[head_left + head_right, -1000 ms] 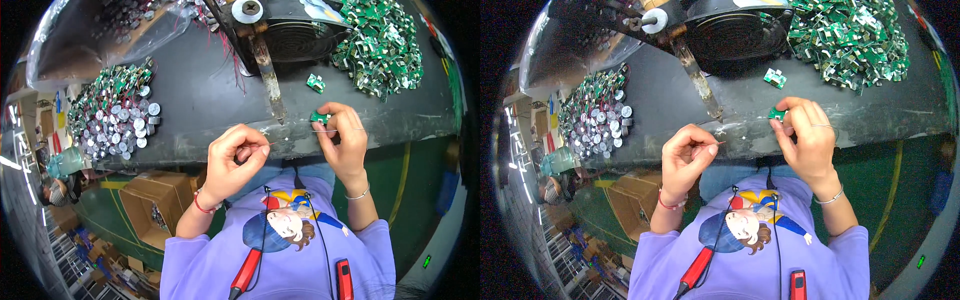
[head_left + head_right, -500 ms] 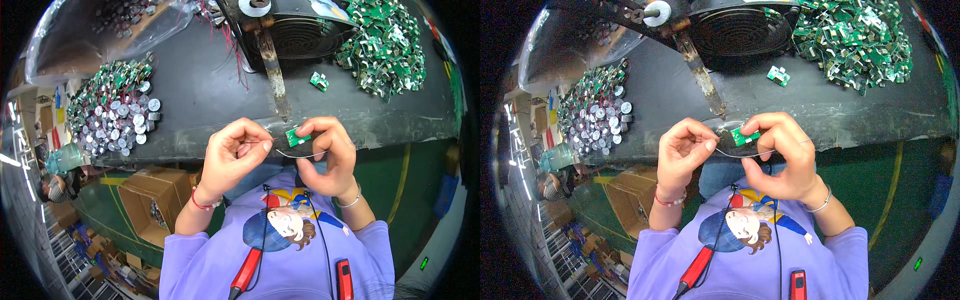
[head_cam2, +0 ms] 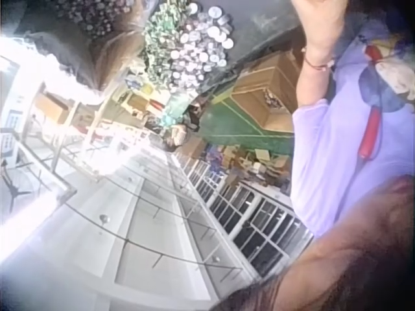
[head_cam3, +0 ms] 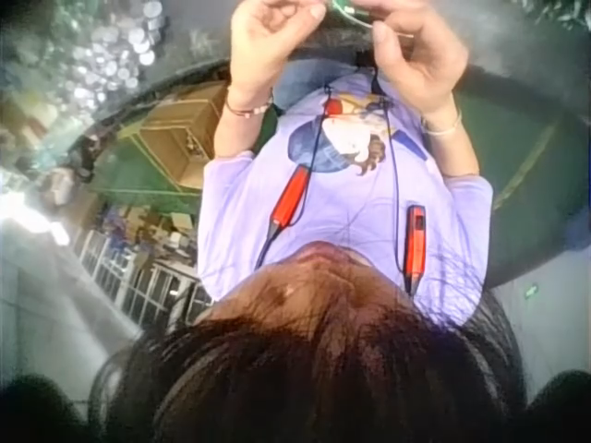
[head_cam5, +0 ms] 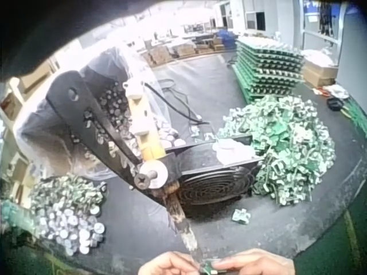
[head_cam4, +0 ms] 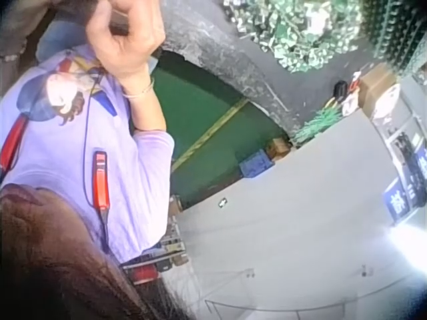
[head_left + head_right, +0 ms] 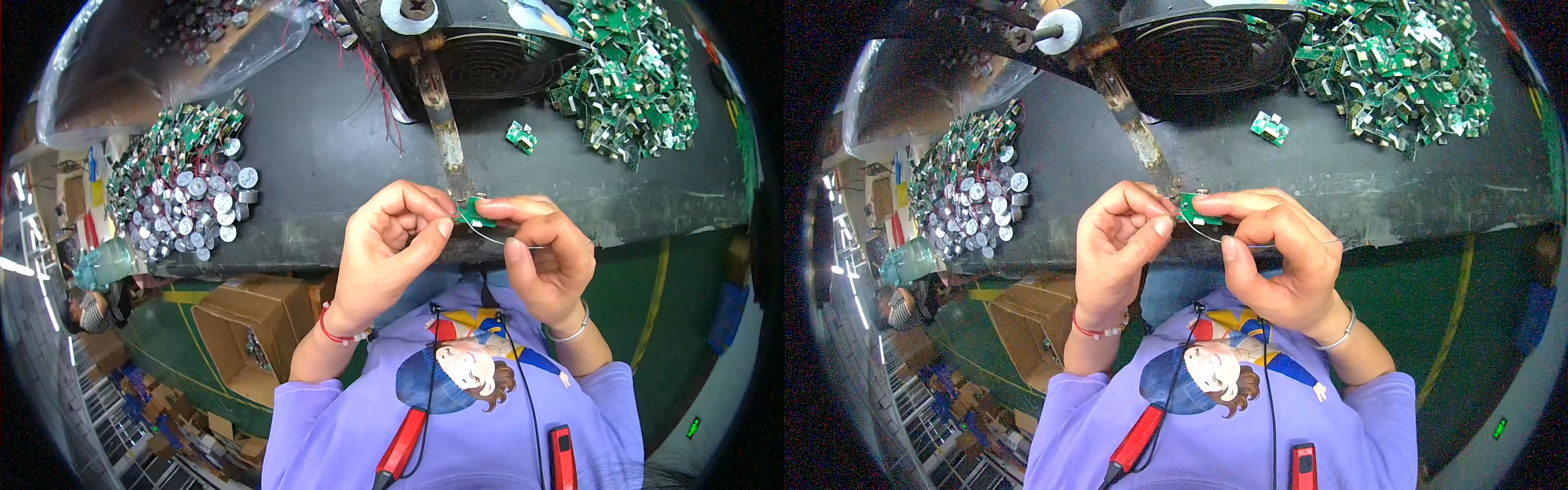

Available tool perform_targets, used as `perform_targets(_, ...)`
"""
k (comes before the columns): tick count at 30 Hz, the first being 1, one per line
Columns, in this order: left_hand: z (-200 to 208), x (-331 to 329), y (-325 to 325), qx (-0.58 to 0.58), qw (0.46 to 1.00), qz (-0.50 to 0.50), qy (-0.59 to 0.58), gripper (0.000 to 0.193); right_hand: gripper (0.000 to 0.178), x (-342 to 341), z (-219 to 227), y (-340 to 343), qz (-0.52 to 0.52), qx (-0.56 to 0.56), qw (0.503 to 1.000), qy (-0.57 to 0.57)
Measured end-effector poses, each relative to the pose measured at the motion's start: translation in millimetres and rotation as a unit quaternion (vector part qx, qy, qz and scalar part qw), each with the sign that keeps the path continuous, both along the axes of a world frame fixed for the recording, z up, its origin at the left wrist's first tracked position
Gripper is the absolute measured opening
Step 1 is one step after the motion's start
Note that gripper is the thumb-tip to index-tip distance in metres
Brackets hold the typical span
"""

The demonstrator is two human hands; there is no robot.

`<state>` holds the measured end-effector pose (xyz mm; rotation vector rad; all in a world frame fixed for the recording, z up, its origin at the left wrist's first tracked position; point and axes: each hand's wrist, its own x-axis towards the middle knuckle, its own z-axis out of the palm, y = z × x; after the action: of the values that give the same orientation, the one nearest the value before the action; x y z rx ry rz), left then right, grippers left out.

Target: The person assembles small electronic components by connecting wires to printed circuit boards by hand.

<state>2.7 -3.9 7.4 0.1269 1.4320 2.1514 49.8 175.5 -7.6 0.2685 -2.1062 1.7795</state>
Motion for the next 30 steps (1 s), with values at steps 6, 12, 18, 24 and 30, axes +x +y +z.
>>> perform_targets(6,-2.5,-0.4,4.1,-0.006,0.999,0.025,0.027,0.007,0.011,-4.2,1.3,1.5,-0.01,0.012,1.0,0.009)
perform_targets(12,1.9,0.8,6.6,-0.019,0.997,0.041,0.056,0.008,0.012,-6.9,3.9,1.3,-0.01,0.025,0.998,0.05)
perform_targets(18,2.7,4.4,7.9,-0.013,0.997,0.054,0.048,0.008,0.014,-7.6,6.1,0.9,-0.014,0.062,0.996,0.068)
perform_targets(24,-2.0,9.8,4.4,-0.009,0.999,0.035,0.033,0.008,0.014,-1.2,1.0,2.7,0.012,0.023,0.998,0.051)
perform_targets(30,-8.7,14.9,8.4,-0.007,0.996,0.065,0.059,0.009,0.013,-1.0,-1.1,-2.0,0.001,0.029,0.998,0.047)
